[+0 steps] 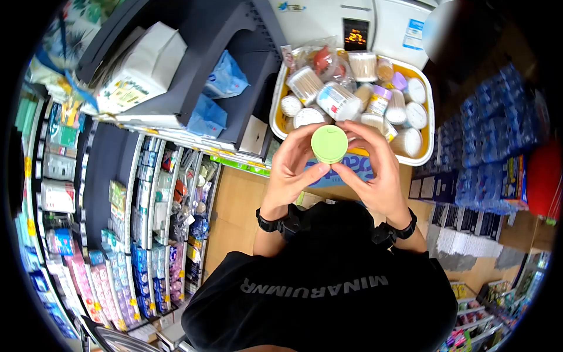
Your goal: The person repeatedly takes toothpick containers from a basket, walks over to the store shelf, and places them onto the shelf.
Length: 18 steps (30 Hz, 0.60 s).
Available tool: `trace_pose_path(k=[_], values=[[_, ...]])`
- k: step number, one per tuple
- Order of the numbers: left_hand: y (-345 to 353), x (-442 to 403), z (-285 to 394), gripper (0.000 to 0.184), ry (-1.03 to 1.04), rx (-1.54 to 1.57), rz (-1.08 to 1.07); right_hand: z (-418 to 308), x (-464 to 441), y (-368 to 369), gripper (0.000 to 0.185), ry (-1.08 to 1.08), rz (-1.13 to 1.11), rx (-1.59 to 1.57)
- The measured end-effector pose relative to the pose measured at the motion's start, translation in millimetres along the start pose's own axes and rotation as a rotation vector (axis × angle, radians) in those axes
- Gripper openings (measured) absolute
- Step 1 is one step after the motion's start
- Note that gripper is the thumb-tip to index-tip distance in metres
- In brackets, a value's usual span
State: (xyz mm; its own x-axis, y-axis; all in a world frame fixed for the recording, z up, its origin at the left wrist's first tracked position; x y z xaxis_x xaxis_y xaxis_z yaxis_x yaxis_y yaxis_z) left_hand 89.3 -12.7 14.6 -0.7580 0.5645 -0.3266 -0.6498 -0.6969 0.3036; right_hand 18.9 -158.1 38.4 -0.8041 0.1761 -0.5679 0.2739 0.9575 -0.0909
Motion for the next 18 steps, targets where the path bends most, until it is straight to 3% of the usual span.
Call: trace_pose_path(k=[6, 18], values=[[-31.3, 25.5, 30.0, 0.065, 0.019, -0.181, 0.163, 4.5, -10.5, 37.2, 0.067, 0.095, -0.099, -0.093], [-98.8, 135.9, 111.8, 0.055, 0.13, -0.582, 0.622, -4.3, -18.1, 177.1, 0.058, 0.103, -0.518, -0.373]])
Point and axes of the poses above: each hand's wrist, its own x-axis away from the middle knuckle, its own y-axis out of the palm, z = x × y, the point moved 7 cm from there along -x, towards the middle knuckle, and after that the axes turned 3 degrees about z, right-handed, at the moved point
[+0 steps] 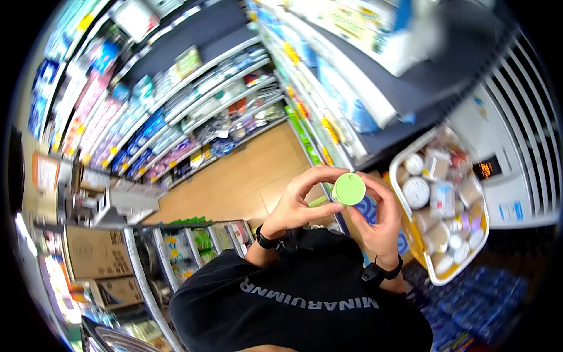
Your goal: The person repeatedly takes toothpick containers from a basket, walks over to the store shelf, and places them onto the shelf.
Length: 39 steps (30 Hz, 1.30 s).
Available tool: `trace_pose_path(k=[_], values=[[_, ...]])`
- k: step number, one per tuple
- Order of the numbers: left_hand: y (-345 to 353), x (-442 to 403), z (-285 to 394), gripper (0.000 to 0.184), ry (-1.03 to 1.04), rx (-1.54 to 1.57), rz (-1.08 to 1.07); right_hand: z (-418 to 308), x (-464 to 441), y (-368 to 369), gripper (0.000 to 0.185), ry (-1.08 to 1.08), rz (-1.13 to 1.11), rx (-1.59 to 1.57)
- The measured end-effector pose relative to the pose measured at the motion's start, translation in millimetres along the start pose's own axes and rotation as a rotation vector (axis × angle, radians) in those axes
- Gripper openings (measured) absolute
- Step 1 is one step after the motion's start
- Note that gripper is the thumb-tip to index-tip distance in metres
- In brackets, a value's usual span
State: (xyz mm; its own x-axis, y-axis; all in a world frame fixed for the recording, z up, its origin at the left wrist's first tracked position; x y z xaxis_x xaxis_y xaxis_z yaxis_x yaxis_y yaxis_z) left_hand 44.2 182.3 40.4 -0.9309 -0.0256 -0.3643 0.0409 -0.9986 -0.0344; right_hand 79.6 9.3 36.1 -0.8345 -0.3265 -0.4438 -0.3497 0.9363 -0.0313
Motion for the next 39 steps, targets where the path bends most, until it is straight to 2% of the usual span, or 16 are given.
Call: trace_pose_path(k=[9, 13, 15, 16, 25, 30, 39], values=[[-102.1, 44.7, 4.0, 0.056, -0.074, -0.108, 0.315, 28.5, -41.3, 112.6, 0.062, 0.08, -0.318, -0.155], [-147.1, 55.3, 3.0, 0.056, -0.073, -0.114, 0.418, 37.3, -61.3, 163.2, 0.059, 0.122, -0.429, -0.132], [-170.7, 58.0, 0.4, 0.056, -0.074, -0.118, 0.451, 47.5, -71.2, 190.0, 0.059, 0.222, -0.501, -0.192], [-183.0, 58.9, -0.8, 0.056, -0.073, -0.123, 0.472, 45.3, -79.7, 203.5, 0.059, 0.116, -0.534, -0.168], [-296.8, 48.0, -5.1, 0.055, 0.0, -0.206, 0.575, 57.0, -143.9, 313.2, 0.058, 0.015, -0.631, -0.13], [-352.1, 42.7, -11.7, 0.055, 0.014, -0.266, 0.592, 73.7, -164.6, 364.1, 0.06, 0.048, -0.645, -0.081], [-416.0, 36.6, -33.4, 0.055, -0.088, -0.162, 0.617, 89.9, -195.8, 426.4, 0.062, -0.067, -0.667, 0.068]])
Point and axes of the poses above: each hand's wrist, its own x-axis away from the middle knuckle, its own y-axis out of the palm, z = x × y, the point moved 7 cm from there along -x, towards the middle knuckle, and after that the axes turned 3 degrees about z, right-handed, at the moved point
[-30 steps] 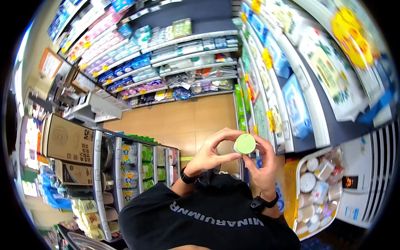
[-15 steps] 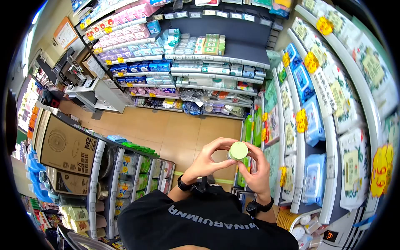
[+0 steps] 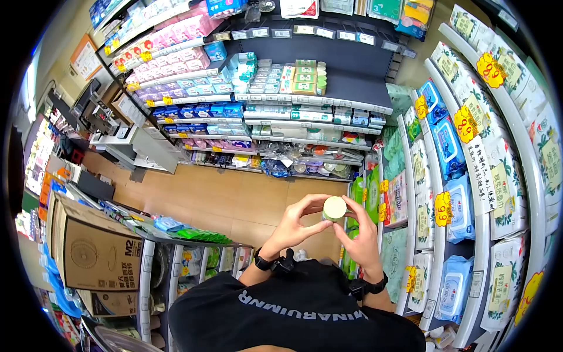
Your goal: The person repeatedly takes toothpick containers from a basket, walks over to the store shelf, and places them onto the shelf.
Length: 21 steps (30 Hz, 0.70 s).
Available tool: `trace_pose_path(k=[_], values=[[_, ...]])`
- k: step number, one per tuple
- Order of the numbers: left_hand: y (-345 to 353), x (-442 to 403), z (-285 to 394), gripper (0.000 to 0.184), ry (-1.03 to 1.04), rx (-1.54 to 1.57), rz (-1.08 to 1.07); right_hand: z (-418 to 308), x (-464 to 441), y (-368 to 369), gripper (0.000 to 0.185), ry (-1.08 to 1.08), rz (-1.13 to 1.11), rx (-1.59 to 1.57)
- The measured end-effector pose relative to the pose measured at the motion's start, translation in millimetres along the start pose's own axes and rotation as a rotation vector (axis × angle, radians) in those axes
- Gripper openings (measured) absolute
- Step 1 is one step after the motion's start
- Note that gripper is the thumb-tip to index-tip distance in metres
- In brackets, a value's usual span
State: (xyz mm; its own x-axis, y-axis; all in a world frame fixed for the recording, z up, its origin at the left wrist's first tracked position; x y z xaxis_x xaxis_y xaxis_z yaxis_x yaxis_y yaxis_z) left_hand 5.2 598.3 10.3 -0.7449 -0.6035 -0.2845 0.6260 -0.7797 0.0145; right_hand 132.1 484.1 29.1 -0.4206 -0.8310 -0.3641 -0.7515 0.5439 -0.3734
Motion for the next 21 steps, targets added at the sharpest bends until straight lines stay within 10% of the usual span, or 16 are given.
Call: trace_pose_path(k=[21], values=[[-47.9, -164.4, -56.1, 0.057, 0.064, -0.356, 0.053, 97.2, -163.4, 10.0, 0.061, -0.034, 0.068, -0.028]])
Point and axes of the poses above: each hand's wrist, its own x-axis away from the middle knuckle, its own y-axis out of the palm, z = x × y, the point moved 7 cm from there along -x, towards the middle knuckle, and after that the axes turned 3 degrees about z, right-handed, at the moved point
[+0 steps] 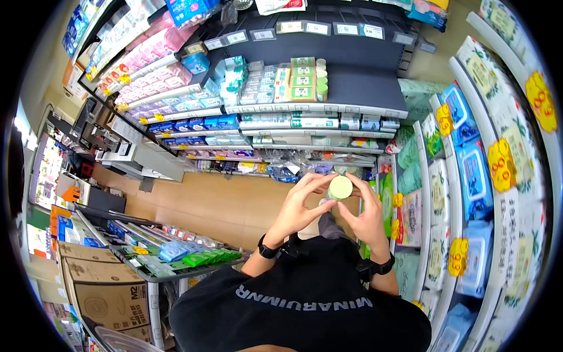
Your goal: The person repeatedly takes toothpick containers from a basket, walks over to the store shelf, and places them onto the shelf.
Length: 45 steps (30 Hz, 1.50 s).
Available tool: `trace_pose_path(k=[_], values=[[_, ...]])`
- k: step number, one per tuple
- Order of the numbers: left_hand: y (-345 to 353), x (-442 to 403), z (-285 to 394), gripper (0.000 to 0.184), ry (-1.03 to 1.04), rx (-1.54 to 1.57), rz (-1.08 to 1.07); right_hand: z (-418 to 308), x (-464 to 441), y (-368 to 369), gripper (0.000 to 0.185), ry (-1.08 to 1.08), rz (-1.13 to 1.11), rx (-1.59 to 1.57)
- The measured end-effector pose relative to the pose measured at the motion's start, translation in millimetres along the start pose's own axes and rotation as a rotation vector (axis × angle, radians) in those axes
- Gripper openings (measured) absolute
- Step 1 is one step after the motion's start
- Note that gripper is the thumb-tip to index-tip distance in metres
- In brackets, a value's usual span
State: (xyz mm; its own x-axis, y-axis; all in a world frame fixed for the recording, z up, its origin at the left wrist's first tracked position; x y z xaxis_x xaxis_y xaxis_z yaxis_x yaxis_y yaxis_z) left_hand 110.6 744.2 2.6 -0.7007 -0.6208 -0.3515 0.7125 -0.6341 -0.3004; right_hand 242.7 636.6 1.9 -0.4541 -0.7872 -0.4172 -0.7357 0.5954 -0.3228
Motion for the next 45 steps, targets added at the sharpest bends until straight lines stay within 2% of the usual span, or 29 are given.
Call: trace_pose_path(k=[11, 18, 21, 22, 24, 30, 34, 37, 45], values=[[-2.3, -159.7, -98.4, 0.056, -0.041, -0.04, 0.03, 115.8, -159.0, 15.0, 0.058, 0.017, 0.009, -0.053], [4.4, -239.3, -186.3, 0.053, -0.228, 0.083, 0.057, 192.0, -239.9, 37.7, 0.054, 0.008, 0.018, -0.022], [7.5, -271.1, -196.6, 0.053, -0.188, -0.076, 0.072, 220.4, -267.5, 41.3, 0.053, 0.009, 0.048, -0.01], [9.5, -281.6, -209.2, 0.053, -0.148, -0.029, 0.085, 229.2, -276.7, 43.2, 0.052, -0.002, 0.069, -0.011], [5.0, -295.1, -233.4, 0.053, -0.127, -0.121, 0.126, 253.4, -294.4, 51.0, 0.052, 0.015, 0.072, -0.031], [-15.6, -316.1, -247.8, 0.053, -0.029, -0.476, 0.252, 305.3, -325.7, 72.5, 0.048, 0.071, 0.08, 0.001], [-9.1, -323.3, -266.7, 0.058, 0.005, -0.487, 0.214, 323.0, -329.8, 98.3, 0.047, 0.015, 0.08, 0.043], [-4.6, -323.2, -279.0, 0.062, -0.041, -0.531, 0.135, 334.5, -330.1, 99.3, 0.047, 0.06, 0.119, 0.042], [-5.8, -327.5, -278.7, 0.055, -0.001, -0.535, 0.153, 343.1, -330.4, 96.9, 0.046, 0.112, 0.044, -0.013]])
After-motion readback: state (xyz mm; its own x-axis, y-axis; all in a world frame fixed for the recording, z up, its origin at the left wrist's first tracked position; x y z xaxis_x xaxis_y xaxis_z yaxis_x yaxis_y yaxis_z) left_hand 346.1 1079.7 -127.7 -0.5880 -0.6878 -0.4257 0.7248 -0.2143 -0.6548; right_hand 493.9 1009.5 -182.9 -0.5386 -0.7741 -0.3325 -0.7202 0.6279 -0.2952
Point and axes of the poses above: each hand's wrist, its own x-axis away from the middle knuckle, its own y-axis out of the palm, z = x × y, the point moved 7 cm from there along -x, towards the middle knuckle, and after that the axes turned 3 degrees about z, right-handed, at the moved point
